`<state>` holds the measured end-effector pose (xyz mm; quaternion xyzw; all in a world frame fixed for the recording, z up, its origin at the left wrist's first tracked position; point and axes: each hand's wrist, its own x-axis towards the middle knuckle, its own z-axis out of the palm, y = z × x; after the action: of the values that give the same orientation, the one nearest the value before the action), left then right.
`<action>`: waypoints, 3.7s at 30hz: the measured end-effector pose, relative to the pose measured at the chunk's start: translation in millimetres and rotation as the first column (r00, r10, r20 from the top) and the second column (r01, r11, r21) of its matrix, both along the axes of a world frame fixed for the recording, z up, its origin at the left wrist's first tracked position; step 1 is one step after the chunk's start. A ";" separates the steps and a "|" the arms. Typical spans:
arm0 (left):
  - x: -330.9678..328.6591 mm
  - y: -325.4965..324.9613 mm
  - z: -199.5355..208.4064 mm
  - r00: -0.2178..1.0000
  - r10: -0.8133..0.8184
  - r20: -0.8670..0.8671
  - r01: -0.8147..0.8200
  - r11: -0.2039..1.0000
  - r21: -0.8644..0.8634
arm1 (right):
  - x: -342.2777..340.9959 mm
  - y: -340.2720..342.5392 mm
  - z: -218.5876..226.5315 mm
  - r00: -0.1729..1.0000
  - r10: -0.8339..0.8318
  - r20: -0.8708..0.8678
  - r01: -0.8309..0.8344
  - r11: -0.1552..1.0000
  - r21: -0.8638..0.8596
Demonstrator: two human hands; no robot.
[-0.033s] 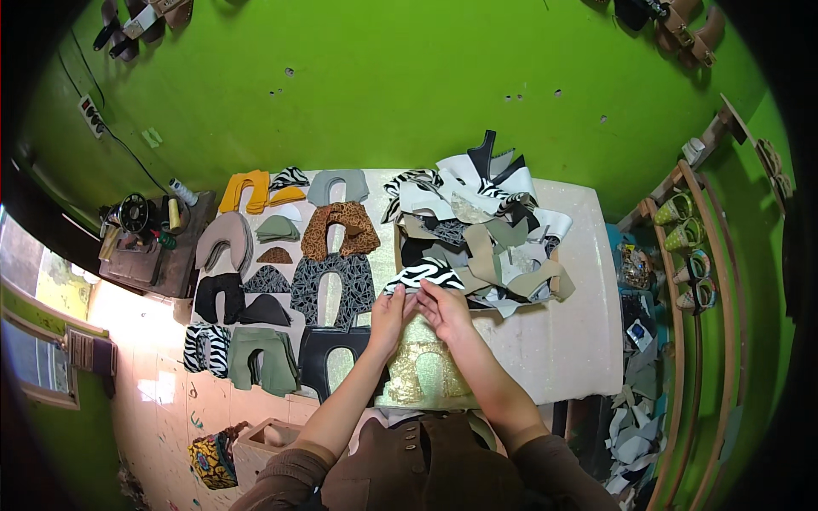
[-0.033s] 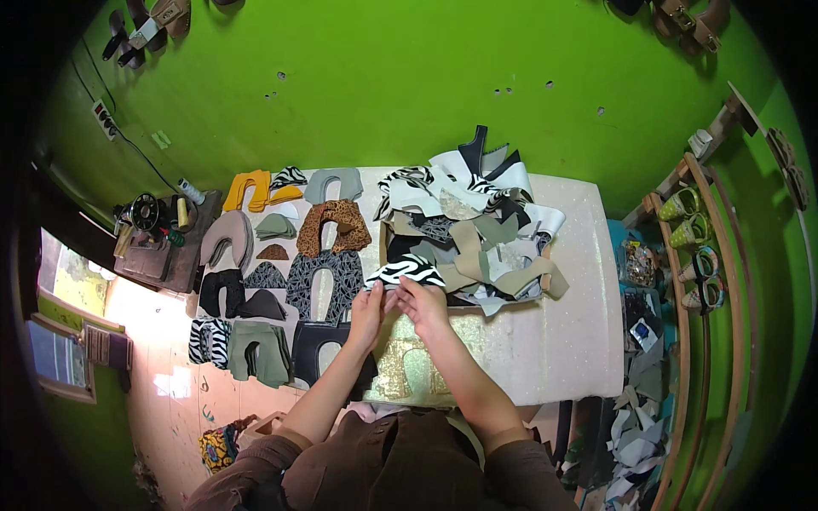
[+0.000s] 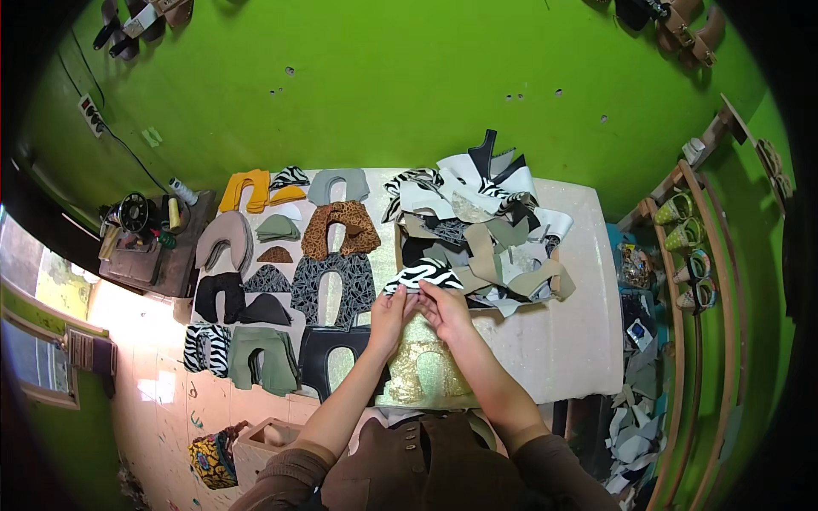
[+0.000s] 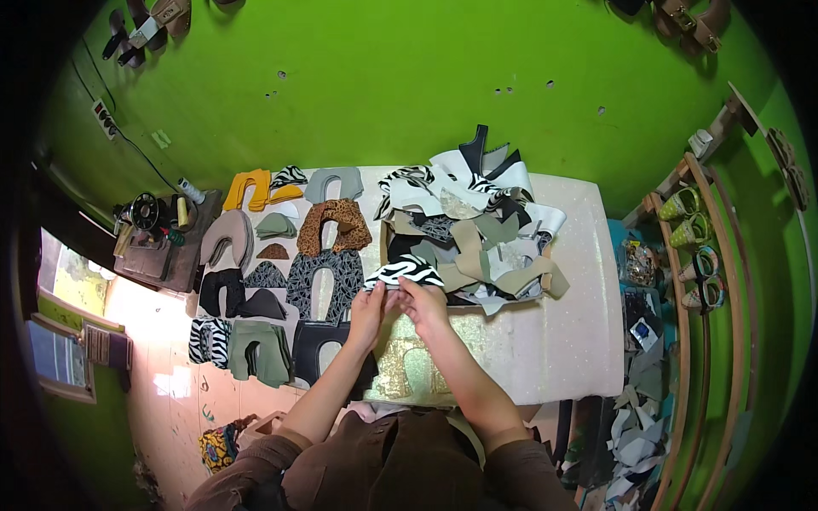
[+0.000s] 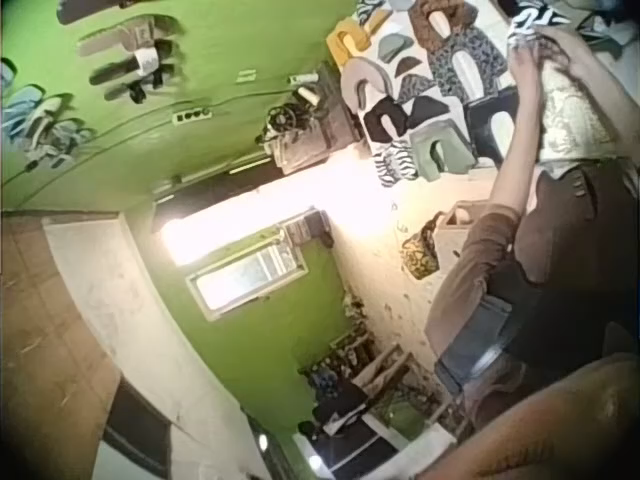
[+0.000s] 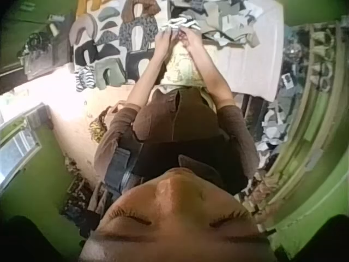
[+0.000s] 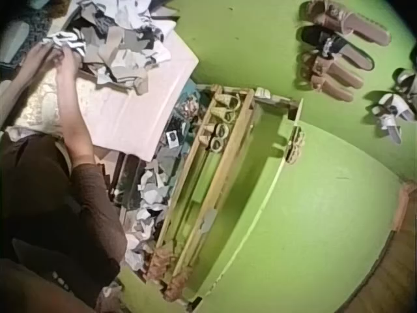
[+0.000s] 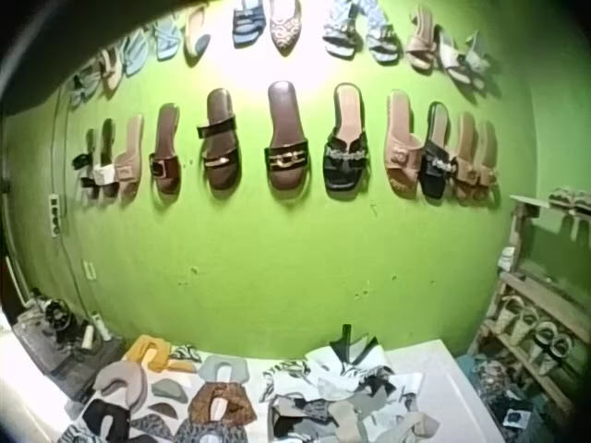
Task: Sorting and arranging pre-cut shoe upper leather components on a work table.
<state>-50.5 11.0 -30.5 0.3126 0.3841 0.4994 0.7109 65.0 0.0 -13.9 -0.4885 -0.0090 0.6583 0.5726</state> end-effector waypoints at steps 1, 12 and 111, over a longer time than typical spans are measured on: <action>-3.5 2.3 -0.3 0.998 -0.022 -0.060 0.020 0.999 -0.028 | 2.1 -0.8 -0.3 0.983 0.126 0.130 -0.131 0.991 0.028; -77.3 16.1 -9.4 0.995 -0.077 0.058 0.083 0.991 -0.108 | -31.7 2.3 34.8 -0.168 -0.096 0.981 -0.621 0.783 -0.030; -257.5 283.5 -20.7 0.170 0.507 -0.845 0.756 0.482 0.442 | -224.4 245.8 -46.0 -0.180 -0.213 0.960 -0.561 0.824 0.077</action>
<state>-308.0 294.5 -51.2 0.8936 0.3928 0.2065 0.0670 -159.4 245.8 -59.9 -0.6344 -0.6783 0.1007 0.3567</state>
